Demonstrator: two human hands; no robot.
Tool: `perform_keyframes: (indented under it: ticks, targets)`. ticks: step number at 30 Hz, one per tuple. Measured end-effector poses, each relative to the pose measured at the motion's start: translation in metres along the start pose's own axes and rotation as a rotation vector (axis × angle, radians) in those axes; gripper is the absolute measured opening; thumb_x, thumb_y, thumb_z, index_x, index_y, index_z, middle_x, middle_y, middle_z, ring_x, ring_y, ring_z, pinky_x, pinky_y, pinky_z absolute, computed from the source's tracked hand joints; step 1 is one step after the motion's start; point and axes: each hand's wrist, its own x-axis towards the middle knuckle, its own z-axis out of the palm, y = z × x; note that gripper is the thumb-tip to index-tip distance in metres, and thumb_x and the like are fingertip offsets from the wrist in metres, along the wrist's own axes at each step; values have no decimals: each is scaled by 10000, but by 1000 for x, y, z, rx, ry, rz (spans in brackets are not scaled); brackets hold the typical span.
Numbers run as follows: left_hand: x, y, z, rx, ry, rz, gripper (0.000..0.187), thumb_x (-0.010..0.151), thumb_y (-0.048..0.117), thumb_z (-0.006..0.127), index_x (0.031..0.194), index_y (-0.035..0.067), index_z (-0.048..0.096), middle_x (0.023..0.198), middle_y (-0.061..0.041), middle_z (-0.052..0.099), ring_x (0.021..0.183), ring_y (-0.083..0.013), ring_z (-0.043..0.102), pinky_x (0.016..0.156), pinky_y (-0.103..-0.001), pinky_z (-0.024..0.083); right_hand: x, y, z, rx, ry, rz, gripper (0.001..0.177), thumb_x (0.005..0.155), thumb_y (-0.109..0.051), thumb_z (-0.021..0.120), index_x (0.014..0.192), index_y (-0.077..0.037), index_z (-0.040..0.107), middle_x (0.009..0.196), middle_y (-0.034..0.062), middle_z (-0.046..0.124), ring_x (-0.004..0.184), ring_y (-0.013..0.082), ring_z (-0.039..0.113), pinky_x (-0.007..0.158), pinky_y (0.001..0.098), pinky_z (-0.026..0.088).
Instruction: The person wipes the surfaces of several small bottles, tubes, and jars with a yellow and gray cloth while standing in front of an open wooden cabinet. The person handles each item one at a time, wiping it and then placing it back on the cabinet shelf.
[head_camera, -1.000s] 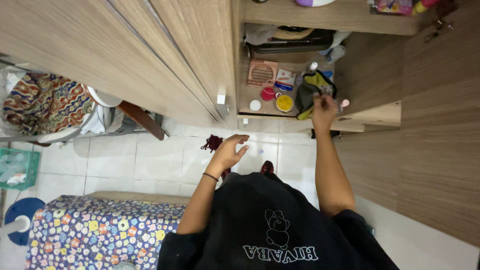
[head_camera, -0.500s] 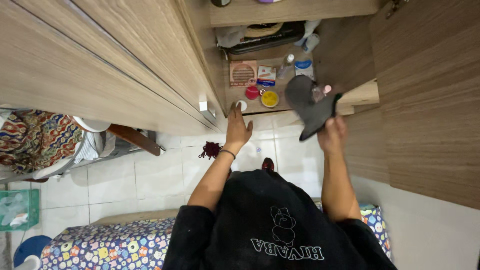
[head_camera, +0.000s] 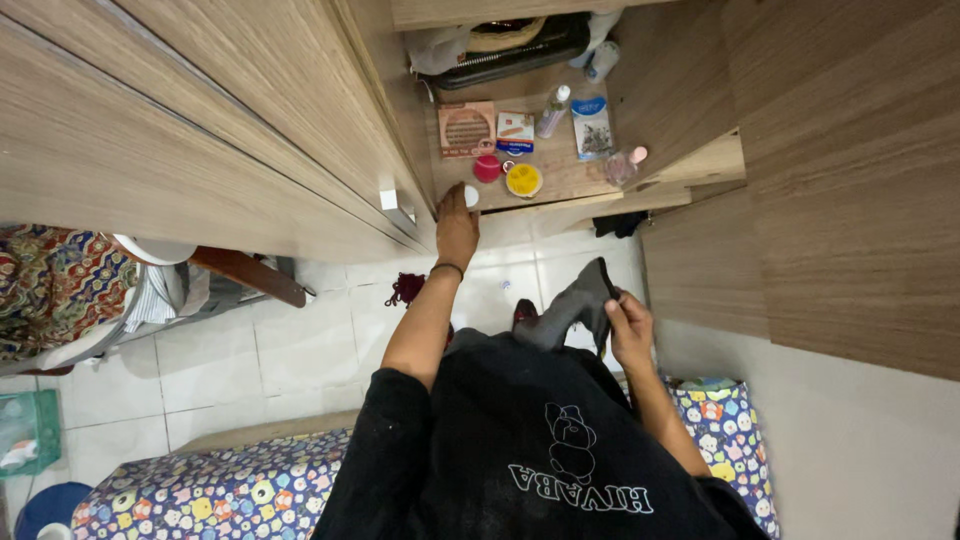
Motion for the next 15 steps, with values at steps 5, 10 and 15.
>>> perform_keyframes:
  ticks: [5, 10, 15]
  targets:
    - [4, 10, -12, -93, -1, -84, 540, 890, 86, 772, 1360, 46, 507, 1316, -190, 619, 1229, -421, 544, 1053, -488, 442, 21, -35, 18, -413, -92, -153, 214, 1011, -139, 685, 922, 45, 625, 1009, 114, 678, 933, 133, 611, 863, 274, 487]
    - [-10, 43, -44, -791, -26, 9, 543, 914, 131, 755, 1353, 30, 451, 1238, -145, 633, 1129, -241, 659, 903, -338, 562, 29, -83, 37, -526, -7, -245, 165, 951, -96, 711, 917, 48, 638, 1176, 173, 699, 1013, 240, 674, 827, 346, 521]
    - [-36, 73, -98, -1446, -387, -268, 478, 1033, 263, 631, 1426, 6, 540, 1154, -119, 710, 931, -209, 691, 827, -345, 590, 35, -108, 48, -501, 3, -502, 115, 977, -57, 705, 1033, 42, 689, 1235, 202, 698, 1131, 303, 686, 992, 354, 519]
